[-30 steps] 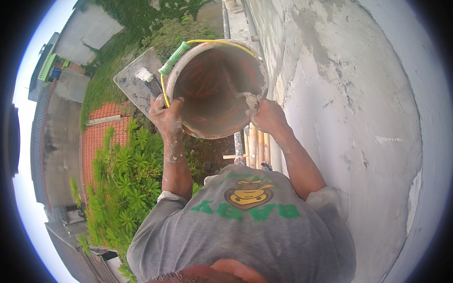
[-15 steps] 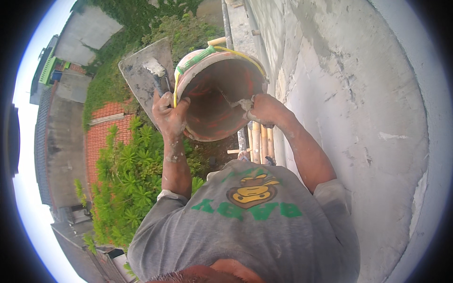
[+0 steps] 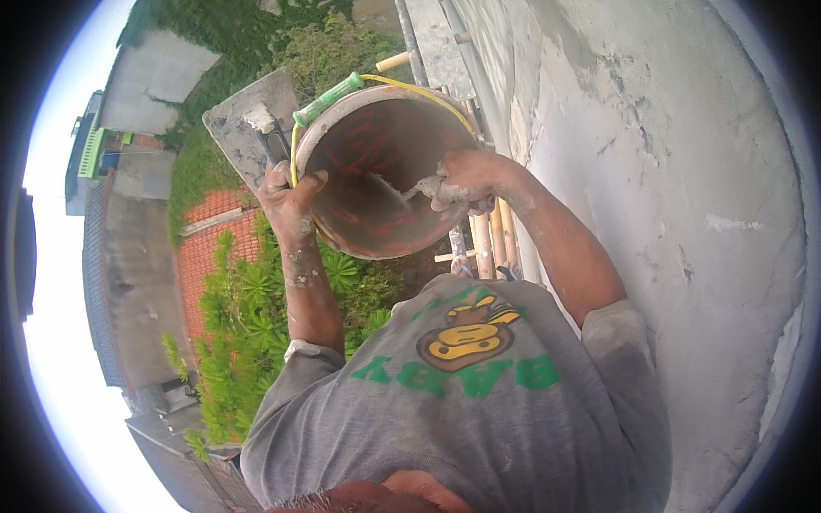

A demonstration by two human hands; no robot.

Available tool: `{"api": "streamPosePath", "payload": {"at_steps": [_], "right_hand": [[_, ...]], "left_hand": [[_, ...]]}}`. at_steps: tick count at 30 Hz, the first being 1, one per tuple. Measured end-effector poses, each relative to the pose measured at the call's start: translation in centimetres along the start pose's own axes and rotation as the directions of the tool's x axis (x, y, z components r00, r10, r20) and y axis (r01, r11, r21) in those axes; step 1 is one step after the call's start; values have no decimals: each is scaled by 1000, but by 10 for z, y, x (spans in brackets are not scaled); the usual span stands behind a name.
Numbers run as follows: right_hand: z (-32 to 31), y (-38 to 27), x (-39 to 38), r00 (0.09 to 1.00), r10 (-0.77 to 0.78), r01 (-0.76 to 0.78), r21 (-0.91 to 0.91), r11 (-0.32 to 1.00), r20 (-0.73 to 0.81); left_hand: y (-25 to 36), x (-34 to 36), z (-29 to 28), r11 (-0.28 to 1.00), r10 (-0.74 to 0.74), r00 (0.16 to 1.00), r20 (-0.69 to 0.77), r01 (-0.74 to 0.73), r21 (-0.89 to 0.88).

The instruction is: The person scoops wet plaster from a bucket with a trowel and applies it to a vertical wall surface. They repeatedly smooth and spread the plaster across the wall using the trowel, working on different sections as the clip progresses.

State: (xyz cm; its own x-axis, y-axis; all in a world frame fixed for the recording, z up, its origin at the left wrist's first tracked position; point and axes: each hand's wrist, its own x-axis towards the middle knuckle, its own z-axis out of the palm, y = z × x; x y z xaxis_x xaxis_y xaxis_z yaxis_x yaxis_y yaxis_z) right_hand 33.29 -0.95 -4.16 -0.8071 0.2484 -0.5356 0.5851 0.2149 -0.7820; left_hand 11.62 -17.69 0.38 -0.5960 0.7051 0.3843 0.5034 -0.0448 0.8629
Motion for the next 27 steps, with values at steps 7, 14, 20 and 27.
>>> {"api": "streamPosePath", "payload": {"at_steps": [7, 14, 20, 27], "right_hand": [[10, 28, 22, 972, -213, 147, 464, 874, 94], [21, 38, 36, 958, -266, 129, 669, 732, 106], [35, 45, 49, 939, -339, 181, 753, 633, 60], [42, 39, 56, 905, -425, 215, 865, 454, -1]], "left_hand": [[-4, 4, -2, 970, -169, 982, -88, 150, -189], [-11, 2, -7, 986, -127, 985, -119, 112, -119], [-8, -4, -1, 964, -128, 969, -212, 71, -257], [-16, 0, -5, 968, -127, 971, -204, 76, -239]]}}
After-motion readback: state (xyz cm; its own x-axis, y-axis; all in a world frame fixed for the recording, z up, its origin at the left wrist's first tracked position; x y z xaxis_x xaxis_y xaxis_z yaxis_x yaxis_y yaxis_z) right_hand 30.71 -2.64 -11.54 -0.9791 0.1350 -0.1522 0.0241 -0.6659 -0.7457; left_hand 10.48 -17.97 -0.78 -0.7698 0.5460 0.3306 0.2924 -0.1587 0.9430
